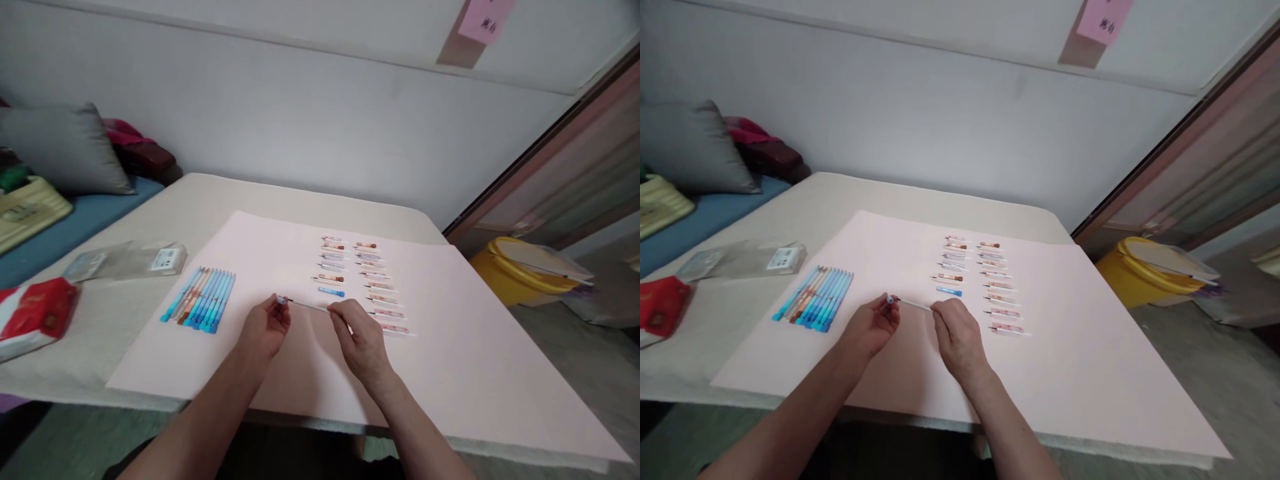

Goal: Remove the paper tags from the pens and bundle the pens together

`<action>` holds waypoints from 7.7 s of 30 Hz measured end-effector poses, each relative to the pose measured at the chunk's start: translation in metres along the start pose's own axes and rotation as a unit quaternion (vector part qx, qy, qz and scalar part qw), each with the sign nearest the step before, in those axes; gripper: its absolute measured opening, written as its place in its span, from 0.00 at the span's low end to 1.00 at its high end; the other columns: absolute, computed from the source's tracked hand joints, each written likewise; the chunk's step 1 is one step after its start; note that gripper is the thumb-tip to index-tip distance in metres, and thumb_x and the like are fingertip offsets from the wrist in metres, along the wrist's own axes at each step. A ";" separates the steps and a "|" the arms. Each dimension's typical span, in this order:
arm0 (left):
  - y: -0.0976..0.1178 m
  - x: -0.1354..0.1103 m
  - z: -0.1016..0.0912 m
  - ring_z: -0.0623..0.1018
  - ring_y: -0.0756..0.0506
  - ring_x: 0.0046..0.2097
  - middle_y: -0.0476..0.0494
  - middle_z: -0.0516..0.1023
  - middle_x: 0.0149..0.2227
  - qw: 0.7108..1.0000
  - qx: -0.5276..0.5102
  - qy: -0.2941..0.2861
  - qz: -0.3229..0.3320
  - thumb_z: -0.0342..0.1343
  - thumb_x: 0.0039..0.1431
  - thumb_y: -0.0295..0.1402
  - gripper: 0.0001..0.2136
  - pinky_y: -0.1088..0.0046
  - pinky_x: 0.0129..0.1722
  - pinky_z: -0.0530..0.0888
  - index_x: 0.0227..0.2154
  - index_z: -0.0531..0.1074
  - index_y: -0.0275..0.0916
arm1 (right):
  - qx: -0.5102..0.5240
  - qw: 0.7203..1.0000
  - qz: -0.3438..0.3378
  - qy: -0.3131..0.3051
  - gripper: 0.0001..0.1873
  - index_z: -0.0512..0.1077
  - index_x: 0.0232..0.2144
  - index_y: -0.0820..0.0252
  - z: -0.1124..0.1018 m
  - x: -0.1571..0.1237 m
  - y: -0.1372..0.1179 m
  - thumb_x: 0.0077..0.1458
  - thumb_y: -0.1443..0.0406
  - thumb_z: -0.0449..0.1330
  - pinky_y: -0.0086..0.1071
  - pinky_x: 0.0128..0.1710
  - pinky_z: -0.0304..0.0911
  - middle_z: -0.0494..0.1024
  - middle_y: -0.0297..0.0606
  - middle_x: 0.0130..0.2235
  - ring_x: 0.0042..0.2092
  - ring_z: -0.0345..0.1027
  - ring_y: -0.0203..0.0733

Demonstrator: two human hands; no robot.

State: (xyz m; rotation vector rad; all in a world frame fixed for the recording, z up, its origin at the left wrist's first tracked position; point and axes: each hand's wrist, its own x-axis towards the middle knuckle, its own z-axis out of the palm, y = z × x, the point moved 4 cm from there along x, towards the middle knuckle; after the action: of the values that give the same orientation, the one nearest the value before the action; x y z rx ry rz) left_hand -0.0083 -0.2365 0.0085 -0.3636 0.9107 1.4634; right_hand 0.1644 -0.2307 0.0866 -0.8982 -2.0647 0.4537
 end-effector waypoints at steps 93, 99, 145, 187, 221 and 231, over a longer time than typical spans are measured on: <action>0.012 -0.017 0.014 0.77 0.47 0.30 0.41 0.75 0.26 0.978 0.104 -0.067 0.168 0.52 0.54 0.25 0.03 0.71 0.31 0.76 0.27 0.64 0.36 | -0.248 0.959 0.035 -0.129 0.06 0.69 0.36 0.56 0.025 0.000 0.011 0.59 0.65 0.52 0.28 0.29 0.52 0.70 0.37 0.34 0.37 0.62 0.39; 0.006 -0.021 0.017 0.78 0.46 0.30 0.41 0.76 0.26 0.955 0.194 -0.058 0.218 0.52 0.55 0.29 0.03 0.67 0.33 0.74 0.30 0.63 0.38 | -0.272 0.951 0.035 -0.141 0.04 0.69 0.35 0.56 0.029 -0.001 0.009 0.58 0.66 0.53 0.29 0.29 0.49 0.69 0.36 0.33 0.37 0.61 0.39; -0.001 -0.025 0.025 0.77 0.43 0.39 0.38 0.78 0.33 0.943 0.237 -0.158 0.172 0.57 0.51 0.34 0.09 0.59 0.45 0.70 0.33 0.64 0.37 | 0.064 0.952 0.279 -0.110 0.09 0.70 0.23 0.60 0.030 -0.001 0.009 0.52 0.67 0.53 0.26 0.27 0.54 0.71 0.32 0.24 0.27 0.62 0.34; 0.009 -0.021 0.022 0.74 0.48 0.39 0.41 0.75 0.35 0.949 0.217 -0.128 0.187 0.62 0.42 0.27 0.14 0.69 0.41 0.69 0.35 0.71 0.37 | 0.004 0.964 0.246 -0.104 0.08 0.72 0.24 0.59 0.031 -0.002 0.009 0.52 0.66 0.54 0.26 0.27 0.55 0.74 0.34 0.25 0.28 0.64 0.36; 0.005 -0.018 0.018 0.73 0.52 0.31 0.48 0.72 0.28 0.942 0.256 -0.090 0.197 0.64 0.40 0.28 0.13 0.71 0.37 0.71 0.31 0.69 0.35 | -0.007 0.963 0.240 -0.125 0.09 0.70 0.24 0.59 0.033 -0.001 0.006 0.54 0.68 0.53 0.27 0.29 0.53 0.73 0.34 0.27 0.29 0.63 0.35; 0.008 -0.021 0.020 0.76 0.48 0.33 0.42 0.76 0.29 0.941 0.250 -0.106 0.202 0.60 0.44 0.22 0.15 0.67 0.39 0.72 0.37 0.65 0.35 | 0.043 0.953 0.270 -0.135 0.09 0.69 0.23 0.60 0.034 -0.001 0.008 0.52 0.67 0.52 0.26 0.28 0.51 0.70 0.32 0.24 0.28 0.60 0.34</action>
State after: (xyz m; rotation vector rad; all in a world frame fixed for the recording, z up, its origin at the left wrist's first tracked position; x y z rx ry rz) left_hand -0.0064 -0.2354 0.0384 0.3739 1.1825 1.5354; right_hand 0.1417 -0.2263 0.0609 -1.4157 -1.9977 0.9963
